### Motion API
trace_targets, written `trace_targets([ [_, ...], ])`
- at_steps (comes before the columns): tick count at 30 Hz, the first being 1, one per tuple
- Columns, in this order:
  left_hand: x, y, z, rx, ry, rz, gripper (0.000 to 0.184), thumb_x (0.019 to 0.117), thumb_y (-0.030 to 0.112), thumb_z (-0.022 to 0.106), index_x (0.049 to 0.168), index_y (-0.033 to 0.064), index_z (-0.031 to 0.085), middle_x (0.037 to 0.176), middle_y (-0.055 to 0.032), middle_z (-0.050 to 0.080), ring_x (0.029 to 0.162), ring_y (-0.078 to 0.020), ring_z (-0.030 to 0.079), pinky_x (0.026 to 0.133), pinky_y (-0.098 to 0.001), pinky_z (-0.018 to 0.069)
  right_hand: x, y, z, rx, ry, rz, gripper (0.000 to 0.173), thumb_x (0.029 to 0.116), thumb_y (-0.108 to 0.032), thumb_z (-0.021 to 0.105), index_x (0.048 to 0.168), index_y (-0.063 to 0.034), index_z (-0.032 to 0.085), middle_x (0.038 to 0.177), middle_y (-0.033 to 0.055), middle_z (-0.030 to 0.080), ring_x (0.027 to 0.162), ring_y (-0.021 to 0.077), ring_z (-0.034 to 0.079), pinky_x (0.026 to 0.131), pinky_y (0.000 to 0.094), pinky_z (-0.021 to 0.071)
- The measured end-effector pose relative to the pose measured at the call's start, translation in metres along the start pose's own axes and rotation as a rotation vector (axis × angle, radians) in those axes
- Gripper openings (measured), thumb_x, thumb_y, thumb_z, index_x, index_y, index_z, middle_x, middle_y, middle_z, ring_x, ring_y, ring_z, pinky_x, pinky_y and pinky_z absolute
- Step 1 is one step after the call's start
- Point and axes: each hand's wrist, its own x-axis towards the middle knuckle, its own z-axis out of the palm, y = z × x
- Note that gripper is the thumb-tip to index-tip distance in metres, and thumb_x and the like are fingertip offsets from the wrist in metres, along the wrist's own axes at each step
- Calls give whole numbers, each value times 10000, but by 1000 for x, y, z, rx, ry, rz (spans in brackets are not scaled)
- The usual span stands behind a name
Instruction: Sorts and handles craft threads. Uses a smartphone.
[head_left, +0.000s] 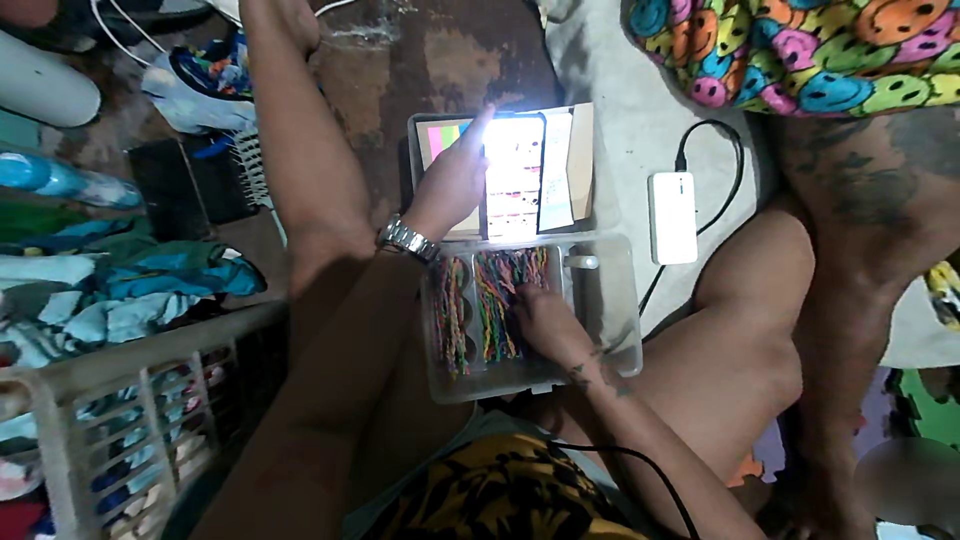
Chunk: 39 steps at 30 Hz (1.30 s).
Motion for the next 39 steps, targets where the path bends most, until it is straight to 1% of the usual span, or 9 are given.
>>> trace_targets([
  [5, 0, -4, 2, -2, -27, 25, 997, 903, 124, 768, 1646, 116, 103, 1398, -228, 524, 886, -285, 674, 808, -444, 574, -1, 6, -1, -17, 11, -12, 338, 1074, -192, 466, 1336, -18, 589, 1257, 209, 646, 1170, 333, 644, 1012, 503, 502],
  [11, 1, -8, 3, -31, -14, 47, 901, 943, 60, 697, 1643, 111, 131, 1147, -218, 625, 889, -305, 663, 838, -466, 561, -4, 6, 1, -18, 51, -73, 330, 1067, -200, 487, 1295, -7, 627, 1236, 207, 659, 1162, 332, 647, 1008, 498, 504],
  [16, 1, -7, 3, -10, -6, 46, 834, 977, 56, 651, 1639, 95, 146, 1089, -209, 637, 887, -304, 657, 843, -462, 556, -4, 11, -1, -1, 103, -118, 315, 1067, -177, 475, 1262, 3, 644, 1215, 198, 669, 1138, 317, 656, 1001, 477, 508],
  [20, 0, -4, 1, -20, -11, 29, 686, 1058, 77, 496, 1643, 103, 139, 1298, -249, 591, 998, -343, 657, 907, -500, 535, -4, 12, 0, 8, 118, -122, 308, 1067, -184, 480, 1251, -5, 651, 1201, 192, 673, 1124, 315, 660, 987, 474, 515],
  [24, 1, -5, 4, -7, -23, 34, 972, 922, 118, 750, 1644, 116, 99, 1441, -212, 495, 901, -269, 679, 819, -424, 577, -4, 12, -2, 8, 97, -131, 305, 1066, -183, 483, 1257, -8, 645, 1207, 194, 671, 1135, 315, 656, 996, 472, 511],
  [31, 2, -7, 3, -24, -13, 27, 815, 999, 95, 633, 1643, 100, 133, 1144, -203, 615, 924, -289, 647, 860, -444, 552, -4, 14, 0, -2, 117, -157, 301, 1064, -184, 488, 1243, -7, 652, 1182, 193, 676, 1112, 317, 663, 979, 471, 519],
  [34, 2, -4, 1, -13, -15, 24, 822, 991, 83, 639, 1641, 93, 136, 1118, -203, 608, 901, -293, 639, 836, -437, 552, -4, 14, 0, -2, 116, -157, 304, 1065, -186, 486, 1243, -3, 652, 1180, 193, 677, 1107, 315, 664, 978, 471, 519],
  [36, 1, -3, 2, -4, -19, 20, 884, 958, 86, 687, 1640, 91, 124, 1238, -220, 583, 906, -290, 654, 816, -432, 563, -4, 14, 0, 5, 124, -160, 300, 1064, -185, 491, 1233, 0, 654, 1175, 196, 677, 1103, 317, 665, 975, 474, 521],
  [39, 0, -3, 5, 47, -56, 1, 1129, 843, 100, 822, 1650, 128, 32, 1569, -221, 355, 1059, -333, 653, 864, -468, 566, -3, 15, 1, 5, 126, -162, 300, 1061, -190, 492, 1228, -3, 657, 1170, 191, 678, 1094, 311, 667, 968, 472, 524],
])
